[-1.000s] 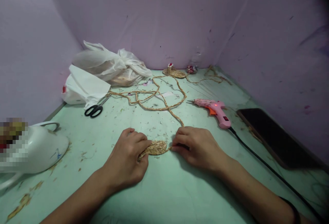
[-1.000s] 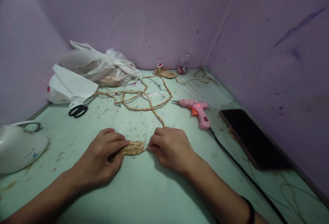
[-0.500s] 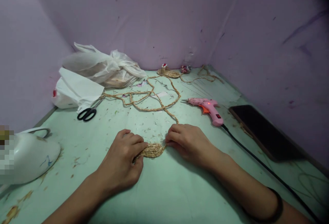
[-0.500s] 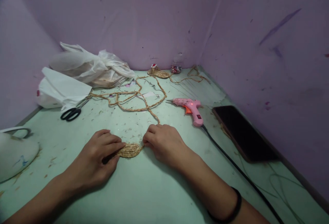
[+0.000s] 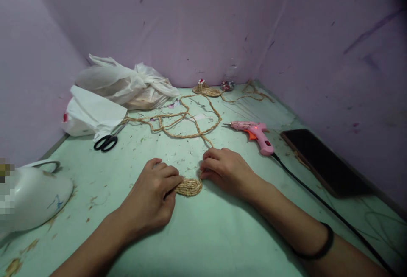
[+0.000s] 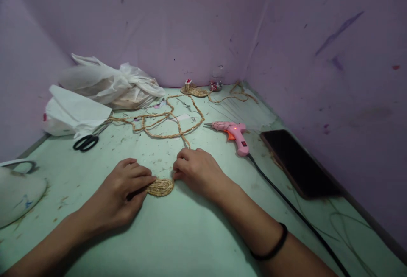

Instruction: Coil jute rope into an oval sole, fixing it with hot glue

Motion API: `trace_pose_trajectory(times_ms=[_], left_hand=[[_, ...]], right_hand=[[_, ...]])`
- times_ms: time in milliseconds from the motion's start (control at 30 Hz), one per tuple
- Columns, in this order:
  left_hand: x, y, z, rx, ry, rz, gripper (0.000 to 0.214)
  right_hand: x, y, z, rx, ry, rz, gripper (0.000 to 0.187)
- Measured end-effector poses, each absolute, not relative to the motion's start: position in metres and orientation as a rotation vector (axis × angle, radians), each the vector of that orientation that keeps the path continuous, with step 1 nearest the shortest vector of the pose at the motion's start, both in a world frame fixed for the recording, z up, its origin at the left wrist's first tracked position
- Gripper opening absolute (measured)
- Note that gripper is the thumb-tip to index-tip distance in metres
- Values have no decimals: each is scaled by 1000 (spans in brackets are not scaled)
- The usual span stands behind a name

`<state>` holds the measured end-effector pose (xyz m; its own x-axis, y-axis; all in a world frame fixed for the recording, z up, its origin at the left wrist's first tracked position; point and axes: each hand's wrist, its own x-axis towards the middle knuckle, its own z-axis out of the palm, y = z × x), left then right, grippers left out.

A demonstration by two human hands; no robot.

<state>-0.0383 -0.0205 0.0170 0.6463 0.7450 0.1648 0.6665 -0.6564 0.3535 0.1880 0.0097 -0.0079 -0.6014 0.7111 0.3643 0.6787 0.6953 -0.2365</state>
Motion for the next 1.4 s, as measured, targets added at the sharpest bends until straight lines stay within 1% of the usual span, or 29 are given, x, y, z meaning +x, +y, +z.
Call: trace_pose_trajectory(times_ms=[233, 400, 567, 600, 800, 867, 933, 1033, 1133, 1267, 1400], left_hand=[[-38, -19, 20, 2667, 1121, 379, 26], [-37, -17, 19, 2685, 1108, 356, 25], [-35, -16, 18, 2680, 1104, 390, 26], [-35, -16, 18, 2677, 1106, 392, 25], [-33, -17, 19, 2661, 1119, 386, 27], [-33, -18, 18, 2658, 1129, 393, 28], [-33, -18, 16, 2649, 1149, 418, 29], [-32, -19, 13, 2622, 1181, 477, 31], [-31, -20, 12, 2601, 1196, 552, 30], [-28, -23, 10, 2580, 1185, 614, 28], [-25, -26, 6, 2502, 1208, 649, 25]], right_hand=[[188, 8, -7, -1277, -2398, 68, 20], [186, 6, -8, -1264, -2439, 103, 19], [180, -2, -6, -1305, -2427, 237, 8], [178, -4, -5, -1313, -2433, 264, 8], [170, -14, 6, -1405, -2628, 235, 22], [171, -17, 10, -1422, -2619, 309, 28], [173, -20, 12, -1432, -2529, 453, 32], [177, -26, 15, -1443, -2348, 687, 32], [177, -32, 18, -1489, -2252, 835, 29], [171, -36, 19, -1564, -2197, 870, 34], [169, -37, 14, -1594, -2180, 778, 25]])
